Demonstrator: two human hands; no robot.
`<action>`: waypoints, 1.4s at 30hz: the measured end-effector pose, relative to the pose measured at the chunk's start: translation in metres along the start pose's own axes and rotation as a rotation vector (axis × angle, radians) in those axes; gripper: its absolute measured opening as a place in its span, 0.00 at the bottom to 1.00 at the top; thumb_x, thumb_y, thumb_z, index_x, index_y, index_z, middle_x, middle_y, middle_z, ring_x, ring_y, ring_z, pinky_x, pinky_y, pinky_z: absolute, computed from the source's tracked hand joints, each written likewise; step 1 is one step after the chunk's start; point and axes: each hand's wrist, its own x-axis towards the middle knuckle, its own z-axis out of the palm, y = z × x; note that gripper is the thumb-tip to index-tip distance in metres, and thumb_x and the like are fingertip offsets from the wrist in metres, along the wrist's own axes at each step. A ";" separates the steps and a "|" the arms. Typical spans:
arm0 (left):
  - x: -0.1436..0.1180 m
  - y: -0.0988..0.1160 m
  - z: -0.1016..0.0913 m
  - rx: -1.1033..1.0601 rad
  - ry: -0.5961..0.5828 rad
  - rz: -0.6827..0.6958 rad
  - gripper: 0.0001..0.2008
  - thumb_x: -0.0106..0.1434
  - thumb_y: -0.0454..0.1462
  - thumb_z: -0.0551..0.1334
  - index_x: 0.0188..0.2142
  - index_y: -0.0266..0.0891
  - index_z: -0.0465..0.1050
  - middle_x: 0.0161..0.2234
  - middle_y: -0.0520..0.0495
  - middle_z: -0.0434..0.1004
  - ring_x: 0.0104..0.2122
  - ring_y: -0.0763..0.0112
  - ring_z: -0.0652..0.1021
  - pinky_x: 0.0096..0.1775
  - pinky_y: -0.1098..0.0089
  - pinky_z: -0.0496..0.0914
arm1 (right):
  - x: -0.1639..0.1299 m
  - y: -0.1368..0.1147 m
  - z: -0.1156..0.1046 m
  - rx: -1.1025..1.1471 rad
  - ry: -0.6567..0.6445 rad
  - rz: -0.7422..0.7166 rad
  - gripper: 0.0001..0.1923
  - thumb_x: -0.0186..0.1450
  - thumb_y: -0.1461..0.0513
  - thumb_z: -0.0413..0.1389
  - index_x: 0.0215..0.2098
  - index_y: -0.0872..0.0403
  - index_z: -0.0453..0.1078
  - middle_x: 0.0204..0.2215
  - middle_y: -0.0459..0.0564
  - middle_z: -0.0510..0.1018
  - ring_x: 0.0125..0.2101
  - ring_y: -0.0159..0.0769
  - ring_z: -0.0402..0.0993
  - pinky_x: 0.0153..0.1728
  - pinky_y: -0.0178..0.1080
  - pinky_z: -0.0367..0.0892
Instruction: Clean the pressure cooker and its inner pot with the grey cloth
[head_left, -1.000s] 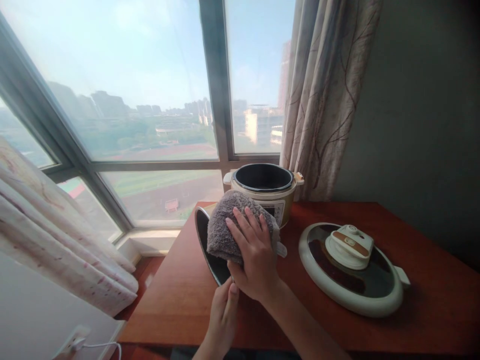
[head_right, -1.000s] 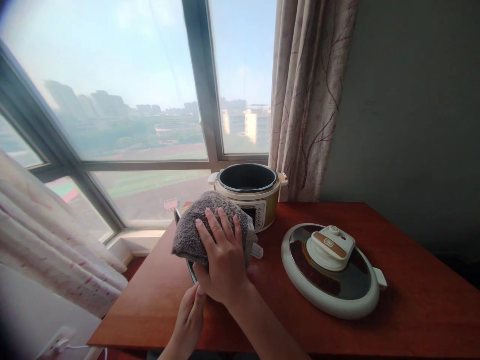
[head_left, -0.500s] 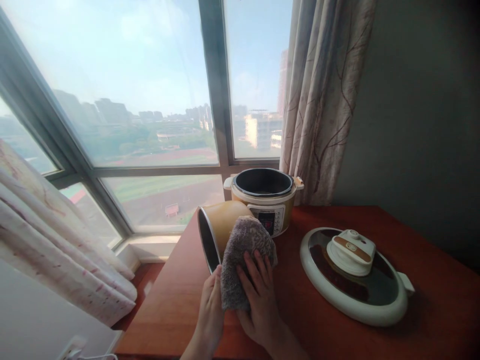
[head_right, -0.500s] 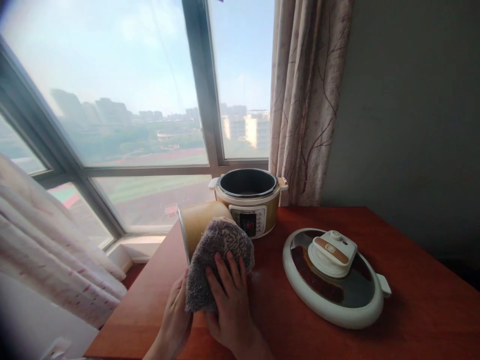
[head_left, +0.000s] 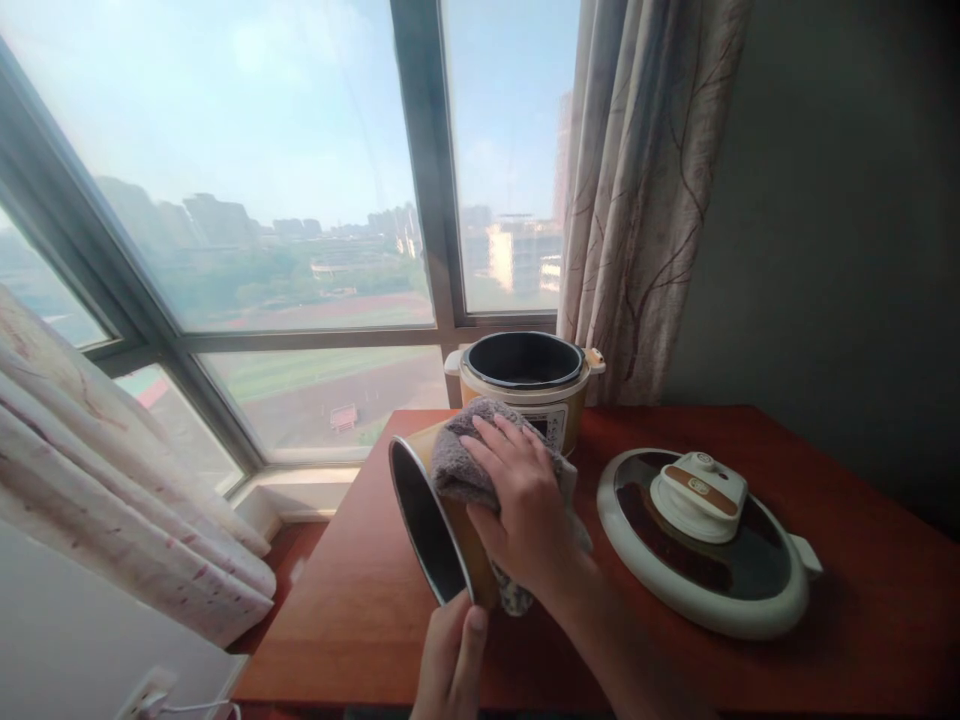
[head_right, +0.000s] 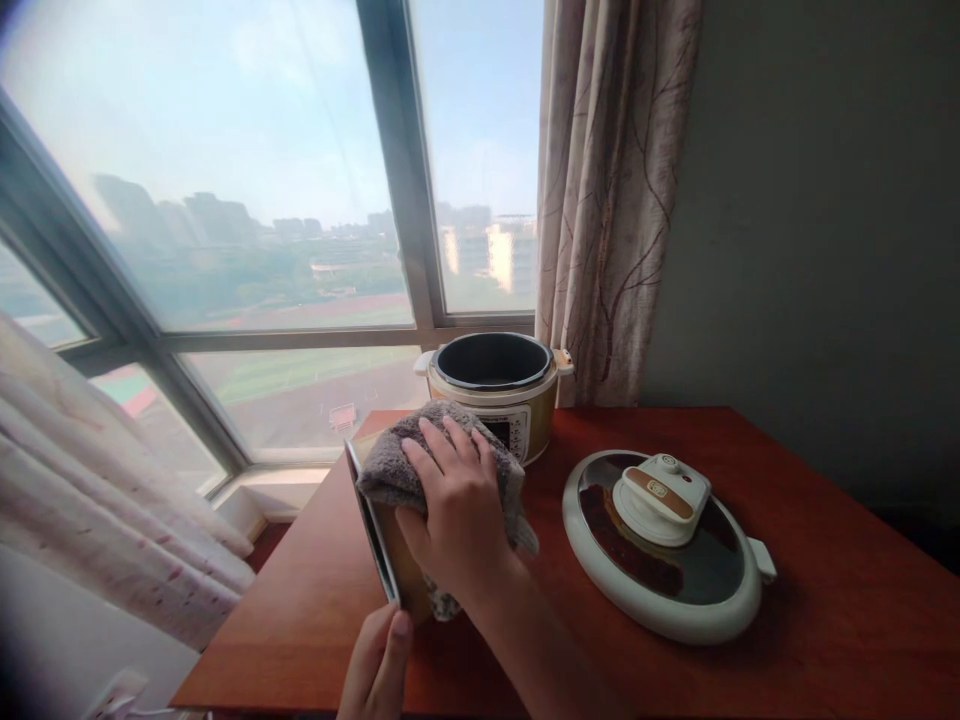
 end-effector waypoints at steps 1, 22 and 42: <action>-0.004 -0.004 -0.001 0.001 -0.012 0.035 0.31 0.63 0.59 0.60 0.49 0.37 0.82 0.51 0.38 0.81 0.52 0.50 0.78 0.58 0.61 0.68 | 0.013 -0.004 -0.004 0.003 -0.043 0.032 0.25 0.64 0.62 0.53 0.59 0.52 0.69 0.63 0.52 0.71 0.64 0.50 0.61 0.66 0.55 0.47; 0.050 -0.005 -0.033 0.133 -0.524 0.514 0.27 0.72 0.53 0.50 0.55 0.41 0.78 0.42 0.38 0.83 0.38 0.57 0.81 0.42 0.67 0.75 | 0.082 0.006 0.003 0.074 -0.351 0.135 0.24 0.61 0.56 0.58 0.55 0.44 0.75 0.62 0.49 0.72 0.63 0.46 0.63 0.64 0.52 0.52; 0.062 0.017 -0.007 -0.224 -0.070 -0.001 0.28 0.61 0.58 0.62 0.29 0.33 0.80 0.25 0.44 0.78 0.29 0.62 0.75 0.36 0.67 0.73 | -0.022 -0.007 0.033 0.066 -0.060 -0.150 0.33 0.66 0.60 0.52 0.69 0.51 0.56 0.70 0.47 0.58 0.72 0.45 0.44 0.70 0.54 0.37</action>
